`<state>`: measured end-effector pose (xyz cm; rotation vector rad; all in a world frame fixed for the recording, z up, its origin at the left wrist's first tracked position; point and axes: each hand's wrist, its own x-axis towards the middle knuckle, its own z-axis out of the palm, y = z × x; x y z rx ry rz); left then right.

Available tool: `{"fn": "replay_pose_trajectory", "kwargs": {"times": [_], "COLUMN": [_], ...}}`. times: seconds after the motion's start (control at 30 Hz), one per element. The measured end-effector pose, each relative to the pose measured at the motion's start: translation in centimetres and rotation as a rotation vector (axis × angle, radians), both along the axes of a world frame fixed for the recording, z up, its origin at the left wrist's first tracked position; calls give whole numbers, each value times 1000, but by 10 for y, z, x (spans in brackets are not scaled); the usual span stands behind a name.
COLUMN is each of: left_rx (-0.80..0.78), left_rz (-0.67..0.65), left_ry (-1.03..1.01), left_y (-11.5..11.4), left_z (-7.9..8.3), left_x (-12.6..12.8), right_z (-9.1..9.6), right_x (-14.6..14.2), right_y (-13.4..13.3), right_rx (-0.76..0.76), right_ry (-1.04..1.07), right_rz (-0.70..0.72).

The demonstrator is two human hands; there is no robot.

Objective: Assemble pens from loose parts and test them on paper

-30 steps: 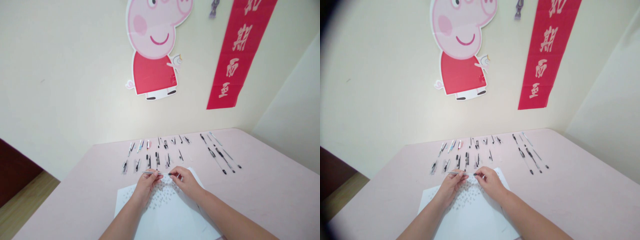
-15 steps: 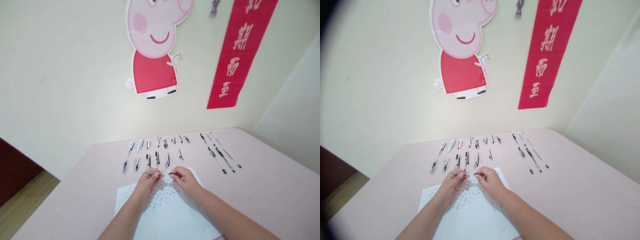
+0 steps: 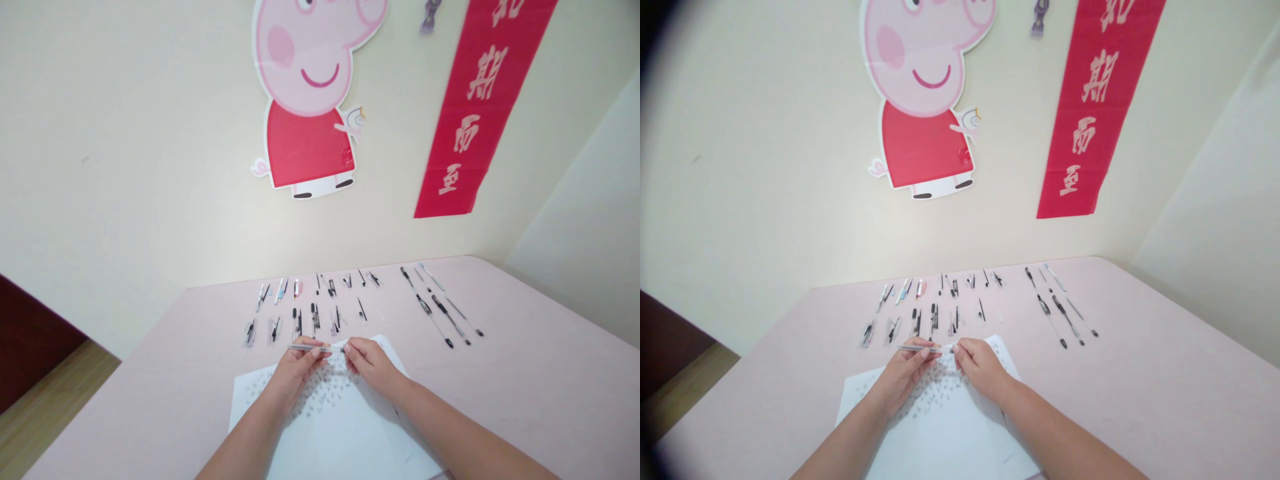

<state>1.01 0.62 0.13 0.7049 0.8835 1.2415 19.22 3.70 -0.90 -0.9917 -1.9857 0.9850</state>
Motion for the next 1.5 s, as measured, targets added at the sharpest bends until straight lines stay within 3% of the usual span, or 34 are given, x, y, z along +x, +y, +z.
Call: {"fn": "replay_pose_trajectory", "kwargs": {"times": [0.17, 0.47, 0.73, 0.93, 1.5], "left_rx": [-15, -20, 1, 0, 3], "left_rz": [12, 19, 12, 12, 12], "left_ry": [-16, -7, -10, -11, -13], "left_y": [1, 0, 1, 1, 1], "left_z": [-2, 0, -2, -3, -2], "left_x": [-1, 0, -1, -2, -1], "right_z": [-1, 3, -5, 2, 2], "right_x": [0, 0, 0, 1, 1], "right_y": [-1, -2, 0, -2, -2], "right_rx": [-83, 11, -78, 1, 25], "right_ry": [76, 29, 98, 33, 27], "right_rz": [-10, 1, 15, -33, -31]}}
